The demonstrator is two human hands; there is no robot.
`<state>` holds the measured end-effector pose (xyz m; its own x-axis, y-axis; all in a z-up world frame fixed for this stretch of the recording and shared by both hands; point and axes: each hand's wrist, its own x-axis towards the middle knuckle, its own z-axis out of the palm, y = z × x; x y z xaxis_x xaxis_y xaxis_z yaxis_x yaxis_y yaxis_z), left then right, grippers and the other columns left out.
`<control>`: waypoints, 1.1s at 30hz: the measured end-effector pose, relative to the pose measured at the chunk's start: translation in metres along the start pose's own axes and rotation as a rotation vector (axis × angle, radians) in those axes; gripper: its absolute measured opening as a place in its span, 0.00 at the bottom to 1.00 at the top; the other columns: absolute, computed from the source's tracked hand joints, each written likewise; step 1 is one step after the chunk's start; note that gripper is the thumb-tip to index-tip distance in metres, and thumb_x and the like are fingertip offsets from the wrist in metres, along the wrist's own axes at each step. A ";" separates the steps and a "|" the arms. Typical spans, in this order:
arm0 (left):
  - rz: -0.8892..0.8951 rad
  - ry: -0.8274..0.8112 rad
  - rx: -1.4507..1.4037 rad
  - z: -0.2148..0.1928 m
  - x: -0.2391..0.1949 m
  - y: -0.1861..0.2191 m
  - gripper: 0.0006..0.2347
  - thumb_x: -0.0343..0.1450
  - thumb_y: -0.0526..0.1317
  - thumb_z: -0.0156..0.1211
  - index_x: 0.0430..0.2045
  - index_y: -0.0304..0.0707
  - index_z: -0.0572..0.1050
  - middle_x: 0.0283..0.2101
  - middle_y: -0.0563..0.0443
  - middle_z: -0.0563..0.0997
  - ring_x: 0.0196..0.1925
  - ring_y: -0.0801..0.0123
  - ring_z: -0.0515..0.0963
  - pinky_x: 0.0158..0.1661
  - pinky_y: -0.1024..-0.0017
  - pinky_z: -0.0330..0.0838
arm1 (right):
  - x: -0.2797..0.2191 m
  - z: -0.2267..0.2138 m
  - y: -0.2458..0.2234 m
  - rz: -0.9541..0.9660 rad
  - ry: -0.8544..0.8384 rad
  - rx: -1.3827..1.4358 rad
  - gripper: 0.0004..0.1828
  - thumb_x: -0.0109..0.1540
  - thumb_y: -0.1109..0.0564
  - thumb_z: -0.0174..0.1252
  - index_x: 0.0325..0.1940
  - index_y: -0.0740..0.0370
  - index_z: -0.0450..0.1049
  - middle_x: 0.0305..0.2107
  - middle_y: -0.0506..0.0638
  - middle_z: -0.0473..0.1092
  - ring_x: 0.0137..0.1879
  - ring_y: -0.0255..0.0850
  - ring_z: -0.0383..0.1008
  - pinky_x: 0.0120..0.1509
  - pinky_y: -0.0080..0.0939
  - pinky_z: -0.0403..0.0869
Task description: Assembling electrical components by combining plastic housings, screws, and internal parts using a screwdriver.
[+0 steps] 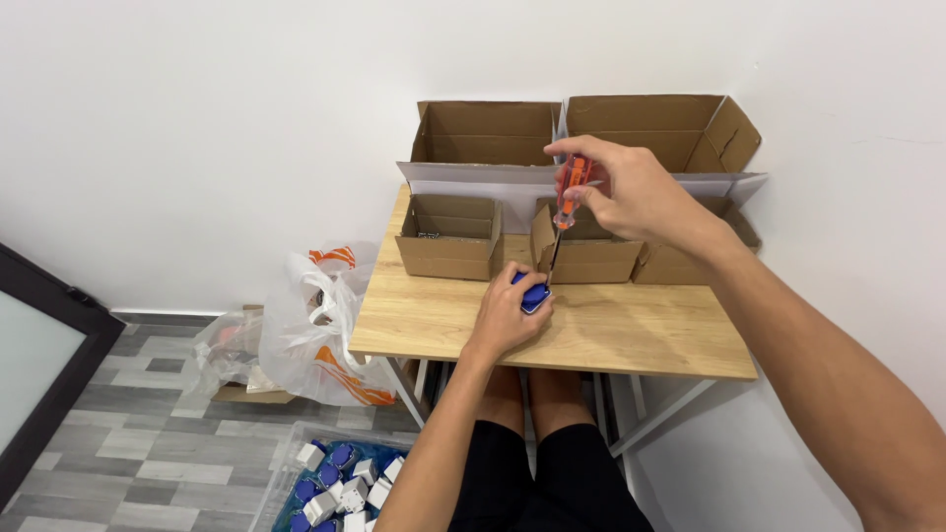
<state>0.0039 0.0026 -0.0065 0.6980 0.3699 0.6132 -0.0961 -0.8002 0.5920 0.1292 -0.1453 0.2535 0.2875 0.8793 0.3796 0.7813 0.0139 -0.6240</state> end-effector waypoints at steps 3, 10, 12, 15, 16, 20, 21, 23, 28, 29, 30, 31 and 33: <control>-0.015 -0.016 0.012 0.001 0.001 -0.002 0.14 0.68 0.46 0.73 0.46 0.48 0.83 0.48 0.49 0.79 0.53 0.44 0.85 0.56 0.52 0.78 | 0.004 0.000 0.001 0.001 0.017 -0.033 0.29 0.68 0.64 0.65 0.74 0.57 0.71 0.47 0.63 0.76 0.51 0.54 0.84 0.55 0.51 0.84; 0.010 -0.023 0.033 -0.001 0.002 0.000 0.14 0.67 0.46 0.73 0.45 0.46 0.83 0.48 0.48 0.79 0.52 0.45 0.85 0.55 0.53 0.79 | 0.003 0.013 -0.004 -0.043 0.066 -0.262 0.26 0.67 0.60 0.68 0.69 0.53 0.74 0.38 0.58 0.70 0.41 0.55 0.84 0.44 0.47 0.86; 0.009 -0.031 0.038 -0.002 0.002 0.002 0.14 0.67 0.46 0.73 0.45 0.46 0.83 0.48 0.48 0.79 0.52 0.45 0.85 0.54 0.53 0.79 | 0.005 0.017 0.006 -0.027 0.076 -0.296 0.25 0.66 0.57 0.70 0.67 0.52 0.74 0.36 0.56 0.68 0.40 0.53 0.83 0.41 0.45 0.86; -0.001 -0.044 0.056 -0.005 0.002 0.008 0.13 0.68 0.45 0.72 0.45 0.46 0.83 0.48 0.49 0.79 0.52 0.46 0.84 0.53 0.54 0.79 | 0.006 0.025 0.024 -0.067 0.160 -0.408 0.23 0.67 0.53 0.71 0.65 0.51 0.73 0.34 0.51 0.66 0.37 0.48 0.82 0.39 0.44 0.84; 0.006 -0.044 0.073 -0.006 0.002 0.009 0.13 0.69 0.45 0.71 0.45 0.46 0.83 0.48 0.49 0.79 0.52 0.47 0.84 0.52 0.54 0.80 | 0.007 0.027 0.028 -0.090 0.197 -0.476 0.23 0.67 0.49 0.71 0.65 0.49 0.74 0.34 0.48 0.65 0.36 0.46 0.81 0.38 0.43 0.83; 0.123 -0.092 0.121 -0.022 0.012 0.025 0.14 0.75 0.42 0.67 0.50 0.31 0.78 0.47 0.37 0.77 0.48 0.47 0.79 0.50 0.49 0.77 | 0.010 0.019 0.010 -0.194 0.190 -0.531 0.21 0.70 0.53 0.70 0.65 0.63 0.75 0.39 0.52 0.66 0.33 0.44 0.71 0.34 0.44 0.74; 0.114 -0.093 0.133 -0.023 0.011 0.025 0.14 0.75 0.42 0.67 0.50 0.31 0.78 0.47 0.37 0.77 0.48 0.47 0.79 0.50 0.49 0.77 | 0.011 0.017 0.008 -0.200 0.188 -0.518 0.21 0.70 0.53 0.70 0.65 0.63 0.75 0.39 0.52 0.66 0.33 0.44 0.71 0.34 0.44 0.74; 0.154 -0.163 0.177 -0.024 0.012 0.024 0.17 0.76 0.43 0.64 0.56 0.32 0.75 0.50 0.36 0.75 0.49 0.42 0.78 0.49 0.46 0.75 | 0.015 0.010 0.005 -0.140 0.033 -0.520 0.27 0.70 0.49 0.63 0.69 0.65 0.71 0.39 0.53 0.76 0.39 0.47 0.79 0.43 0.51 0.80; 0.164 -0.238 0.250 -0.035 0.021 0.029 0.19 0.77 0.46 0.62 0.57 0.33 0.75 0.52 0.36 0.77 0.50 0.43 0.79 0.51 0.46 0.75 | 0.017 -0.002 0.015 0.190 -0.184 -0.437 0.30 0.65 0.40 0.64 0.69 0.43 0.66 0.35 0.39 0.85 0.27 0.41 0.86 0.36 0.46 0.84; 0.158 -0.273 0.250 -0.037 0.021 0.030 0.20 0.78 0.48 0.61 0.59 0.33 0.74 0.53 0.36 0.77 0.51 0.43 0.79 0.52 0.46 0.75 | 0.017 -0.008 0.016 0.291 -0.234 -0.379 0.30 0.61 0.38 0.67 0.66 0.38 0.70 0.34 0.32 0.89 0.32 0.33 0.93 0.42 0.38 0.88; 0.147 -0.275 0.256 -0.037 0.021 0.030 0.20 0.78 0.48 0.61 0.59 0.33 0.74 0.53 0.36 0.77 0.51 0.43 0.79 0.52 0.46 0.75 | 0.007 -0.007 0.027 0.288 -0.242 -0.371 0.30 0.61 0.38 0.67 0.66 0.38 0.70 0.34 0.32 0.89 0.32 0.33 0.93 0.42 0.38 0.88; 0.158 -0.269 0.264 -0.038 0.022 0.031 0.18 0.78 0.47 0.61 0.57 0.33 0.74 0.53 0.37 0.77 0.51 0.44 0.79 0.51 0.48 0.74 | -0.002 -0.007 0.039 0.176 -0.017 -0.379 0.29 0.60 0.40 0.70 0.63 0.42 0.72 0.35 0.31 0.86 0.33 0.29 0.88 0.39 0.35 0.81; 0.171 -0.261 0.282 -0.038 0.025 0.029 0.17 0.78 0.46 0.60 0.55 0.32 0.74 0.53 0.38 0.78 0.51 0.46 0.78 0.51 0.49 0.74 | -0.027 -0.010 0.093 0.059 0.214 -0.377 0.27 0.60 0.42 0.73 0.61 0.47 0.75 0.36 0.31 0.83 0.34 0.26 0.84 0.37 0.31 0.74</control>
<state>-0.0081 0.0065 0.0460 0.8486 0.1181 0.5157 -0.0529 -0.9510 0.3047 0.2001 -0.1725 0.1919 0.4153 0.7542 0.5086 0.8962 -0.2432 -0.3711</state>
